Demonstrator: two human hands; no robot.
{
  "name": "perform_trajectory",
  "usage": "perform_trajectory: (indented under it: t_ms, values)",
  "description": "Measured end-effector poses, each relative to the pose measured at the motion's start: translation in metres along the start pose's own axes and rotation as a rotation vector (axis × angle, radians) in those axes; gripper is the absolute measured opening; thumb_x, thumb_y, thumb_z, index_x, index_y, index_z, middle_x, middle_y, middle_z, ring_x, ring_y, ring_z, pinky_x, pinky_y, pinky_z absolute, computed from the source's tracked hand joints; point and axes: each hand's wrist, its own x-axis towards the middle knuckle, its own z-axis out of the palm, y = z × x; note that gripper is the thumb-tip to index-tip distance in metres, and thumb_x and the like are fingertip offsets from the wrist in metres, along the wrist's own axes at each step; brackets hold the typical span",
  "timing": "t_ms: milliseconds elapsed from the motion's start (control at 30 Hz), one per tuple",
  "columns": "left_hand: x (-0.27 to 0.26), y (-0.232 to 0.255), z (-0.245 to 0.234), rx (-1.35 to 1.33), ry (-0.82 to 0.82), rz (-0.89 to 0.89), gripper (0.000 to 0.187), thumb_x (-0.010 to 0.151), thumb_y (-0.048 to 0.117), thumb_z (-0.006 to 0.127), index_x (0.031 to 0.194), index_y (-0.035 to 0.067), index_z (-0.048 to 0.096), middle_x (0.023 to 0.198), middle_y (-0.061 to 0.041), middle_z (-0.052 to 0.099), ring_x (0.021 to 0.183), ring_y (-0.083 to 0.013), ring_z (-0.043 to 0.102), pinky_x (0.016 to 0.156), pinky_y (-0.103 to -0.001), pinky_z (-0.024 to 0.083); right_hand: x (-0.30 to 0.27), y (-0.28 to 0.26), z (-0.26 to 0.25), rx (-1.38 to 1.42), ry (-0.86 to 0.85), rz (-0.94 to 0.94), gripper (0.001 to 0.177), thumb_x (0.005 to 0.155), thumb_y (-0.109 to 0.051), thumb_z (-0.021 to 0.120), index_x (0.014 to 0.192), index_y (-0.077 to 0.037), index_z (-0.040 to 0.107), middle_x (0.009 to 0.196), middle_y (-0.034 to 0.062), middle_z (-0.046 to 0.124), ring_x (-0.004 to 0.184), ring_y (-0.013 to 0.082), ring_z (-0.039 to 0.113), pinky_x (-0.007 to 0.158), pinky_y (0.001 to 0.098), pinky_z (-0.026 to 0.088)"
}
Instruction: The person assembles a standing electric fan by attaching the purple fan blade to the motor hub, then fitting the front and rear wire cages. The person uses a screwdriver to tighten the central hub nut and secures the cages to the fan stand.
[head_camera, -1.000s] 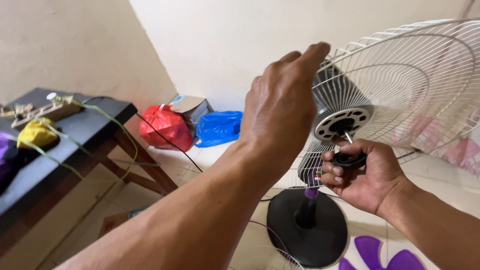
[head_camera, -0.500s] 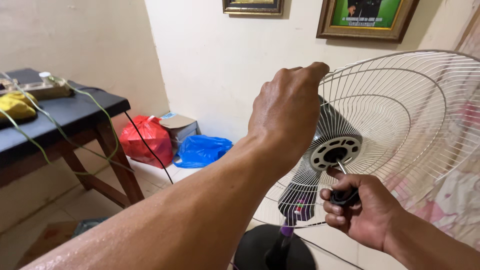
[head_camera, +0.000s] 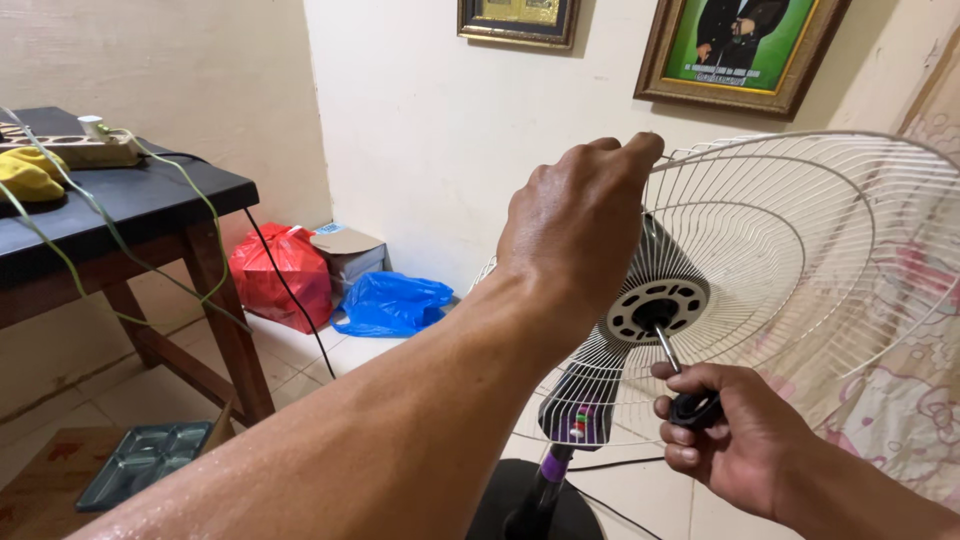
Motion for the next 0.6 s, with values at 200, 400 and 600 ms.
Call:
perform_trajectory:
  t_ms: [200, 400, 600]
  values:
    - [0.004, -0.001, 0.005, -0.015, 0.023, -0.002, 0.031, 0.096, -0.003, 0.048, 0.118, 0.012, 0.063, 0.106, -0.01, 0.073, 0.092, -0.0319, 0.074, 0.077, -0.044, 0.061, 0.007, 0.002, -0.012, 0.015, 0.116, -0.055, 0.031, 0.088, -0.029, 0.069, 0.108, -0.007, 0.059, 0.086, 0.0098, 0.06, 0.065, 0.0199, 0.048, 0.054, 0.0336, 0.039]
    - [0.004, -0.005, 0.004, 0.009, 0.033, 0.007, 0.034, 0.093, -0.005, 0.05, 0.12, 0.012, 0.063, 0.108, -0.011, 0.072, 0.097, -0.0354, 0.072, 0.08, -0.047, 0.059, 0.019, 0.006, -0.02, 0.273, 0.029, -0.169, 0.043, 0.094, -0.04, 0.067, 0.114, -0.004, 0.055, 0.096, 0.0149, 0.054, 0.082, 0.0264, 0.05, 0.07, 0.0406, 0.047]
    - [0.006, -0.004, 0.003, 0.009, 0.012, 0.004, 0.039, 0.092, -0.006, 0.05, 0.124, 0.012, 0.062, 0.11, -0.011, 0.072, 0.096, -0.0368, 0.072, 0.08, -0.047, 0.059, 0.027, 0.003, -0.005, 0.253, 0.014, -0.304, 0.03, 0.089, -0.015, 0.067, 0.109, -0.002, 0.05, 0.097, 0.012, 0.055, 0.087, 0.0246, 0.052, 0.08, 0.0448, 0.05]
